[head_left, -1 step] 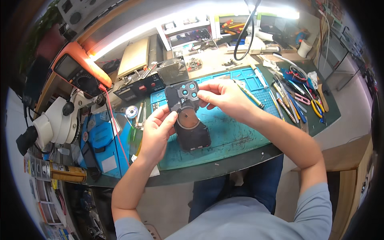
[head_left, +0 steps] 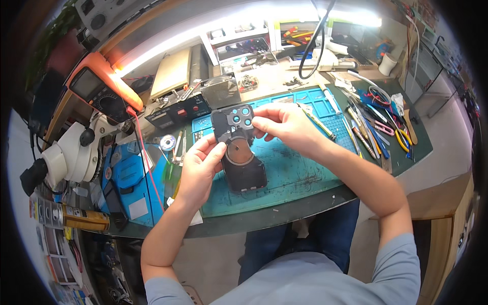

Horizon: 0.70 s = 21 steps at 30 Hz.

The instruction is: The person walks to a workbench and handles a purple smartphone and a white smartphone. They remove a camera module from the purple phone and place it on the white phone's back. They then handle a black phone back cover with a camera cutout, aligning it with the white phone.

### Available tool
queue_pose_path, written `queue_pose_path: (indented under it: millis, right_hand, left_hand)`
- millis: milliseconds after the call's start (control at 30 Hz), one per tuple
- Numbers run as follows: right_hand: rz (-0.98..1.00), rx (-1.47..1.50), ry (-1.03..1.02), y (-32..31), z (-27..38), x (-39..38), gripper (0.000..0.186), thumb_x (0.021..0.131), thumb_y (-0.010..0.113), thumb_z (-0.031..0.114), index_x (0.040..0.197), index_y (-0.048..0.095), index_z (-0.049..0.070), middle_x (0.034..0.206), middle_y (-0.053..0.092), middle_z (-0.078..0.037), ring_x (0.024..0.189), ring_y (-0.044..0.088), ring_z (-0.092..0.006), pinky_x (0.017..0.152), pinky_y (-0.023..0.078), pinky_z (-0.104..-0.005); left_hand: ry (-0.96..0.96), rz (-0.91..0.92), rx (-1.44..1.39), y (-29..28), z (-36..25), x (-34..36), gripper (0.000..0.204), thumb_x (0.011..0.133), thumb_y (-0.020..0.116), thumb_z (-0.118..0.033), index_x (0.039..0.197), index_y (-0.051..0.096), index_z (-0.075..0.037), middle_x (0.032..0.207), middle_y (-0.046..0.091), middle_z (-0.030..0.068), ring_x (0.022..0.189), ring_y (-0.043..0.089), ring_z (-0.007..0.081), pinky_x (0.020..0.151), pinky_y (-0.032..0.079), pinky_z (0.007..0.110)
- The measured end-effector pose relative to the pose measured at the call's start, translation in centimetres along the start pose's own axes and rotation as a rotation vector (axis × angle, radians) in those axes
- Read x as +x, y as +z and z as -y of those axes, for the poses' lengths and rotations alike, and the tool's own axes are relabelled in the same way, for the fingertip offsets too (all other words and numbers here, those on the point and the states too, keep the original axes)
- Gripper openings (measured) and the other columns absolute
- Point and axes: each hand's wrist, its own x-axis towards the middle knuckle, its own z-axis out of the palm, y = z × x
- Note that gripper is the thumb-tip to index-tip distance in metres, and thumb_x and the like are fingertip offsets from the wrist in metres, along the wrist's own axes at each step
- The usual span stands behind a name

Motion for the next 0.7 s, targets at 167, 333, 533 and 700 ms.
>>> queue_pose_path:
  millis: [167, 333, 533, 700]
  right_hand:
    - [0.057, 0.056, 0.024, 0.1, -0.9, -0.9, 0.027, 0.098, 0.054, 0.016, 0.119, 0.062, 0.001, 0.092, 0.067, -0.003, 0.081, 0.06, -0.0087, 0.072, 0.05, -0.0243]
    - [0.081, 0.1, 0.031, -0.1, -0.8, -1.7, 0.029, 0.097, 0.055, 0.016, 0.122, 0.061, 0.001, 0.096, 0.067, -0.004, 0.084, 0.061, -0.0094, 0.074, 0.05, -0.0252]
    - [0.057, 0.083, 0.023, -0.1, -0.9, -1.6, 0.027, 0.096, 0.059, 0.015, 0.118, 0.062, 0.0, 0.096, 0.068, -0.005, 0.084, 0.061, -0.0087, 0.075, 0.05, -0.0252]
    - [0.007, 0.115, -0.034, -0.2, -1.3, -1.4, 0.026, 0.093, 0.059, 0.011, 0.115, 0.066, 0.0, 0.09, 0.068, -0.005, 0.079, 0.06, -0.0092, 0.069, 0.051, -0.0256]
  left_hand:
    - [-0.026, -0.019, 0.045, -0.2, 0.3, -0.6, 0.037, 0.095, 0.06, -0.013, 0.129, 0.052, 0.0, 0.116, 0.064, 0.0068, 0.102, 0.061, 0.0113, 0.086, 0.051, 0.028]
    - [-0.023, -0.014, 0.062, 0.0, 0.6, -0.8, 0.04, 0.094, 0.061, -0.013, 0.13, 0.052, 0.0, 0.115, 0.064, 0.0062, 0.099, 0.061, 0.0097, 0.082, 0.051, 0.026]
    - [0.036, -0.03, 0.198, 0.2, 0.5, -0.8, 0.038, 0.094, 0.062, -0.016, 0.128, 0.055, 0.001, 0.114, 0.065, 0.0063, 0.096, 0.062, 0.0099, 0.078, 0.052, 0.025]
    - [0.07, -0.086, 0.265, -0.5, 0.9, -0.4, 0.035, 0.095, 0.062, -0.017, 0.125, 0.057, 0.001, 0.112, 0.066, 0.0061, 0.094, 0.062, 0.0096, 0.073, 0.052, 0.025]
